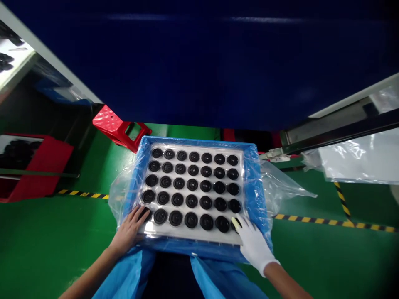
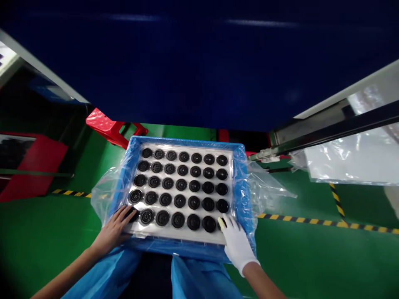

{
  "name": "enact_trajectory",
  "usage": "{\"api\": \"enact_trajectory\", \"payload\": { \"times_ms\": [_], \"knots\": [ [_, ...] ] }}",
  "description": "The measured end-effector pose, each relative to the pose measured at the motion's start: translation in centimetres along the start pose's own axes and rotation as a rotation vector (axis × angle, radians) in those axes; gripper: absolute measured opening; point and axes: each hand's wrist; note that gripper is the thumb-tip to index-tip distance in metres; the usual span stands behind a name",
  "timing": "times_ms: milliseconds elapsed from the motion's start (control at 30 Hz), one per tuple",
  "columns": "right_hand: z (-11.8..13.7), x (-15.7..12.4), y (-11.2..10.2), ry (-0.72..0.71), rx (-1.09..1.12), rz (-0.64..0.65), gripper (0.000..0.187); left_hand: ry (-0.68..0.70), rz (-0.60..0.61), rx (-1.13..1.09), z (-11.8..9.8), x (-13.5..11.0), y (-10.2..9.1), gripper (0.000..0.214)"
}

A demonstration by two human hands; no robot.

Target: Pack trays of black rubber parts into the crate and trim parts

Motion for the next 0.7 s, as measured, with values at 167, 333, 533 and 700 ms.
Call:
{"api": "enact_trajectory", "payload": {
  "times_ms": [167,333,533,700],
  "knots": [
    [-0.9,0.6,0.7,-0.007,-0.011,-0.006,0.073,0.015,0.063,0.065,-0.5,1.5,0.7,0.069],
    [-0.4,1.4,1.7,0.110,-0.060,-0.020,0.076,-0.122,0.203,0.008,-1.3,3.5,2.7,0.081],
    [0.3,2.5,1.1,0.103,-0.128,0.029,0.087,-0.133,0.197,-0.078,-0.6,4.5,5.4,0.082],
    [-0.2,2.1,0.3,0.086,-0.141,0.131,0.090,-0.193,0.241,-0.092,-1.0,3.7,5.4,0.081]
  ]
}}
Point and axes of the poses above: each hand's wrist, its own x-axis towards the middle knuckle, its own y-axis out of the palm, z = x × y, and after that the axes turned 10 degrees about x, right-handed
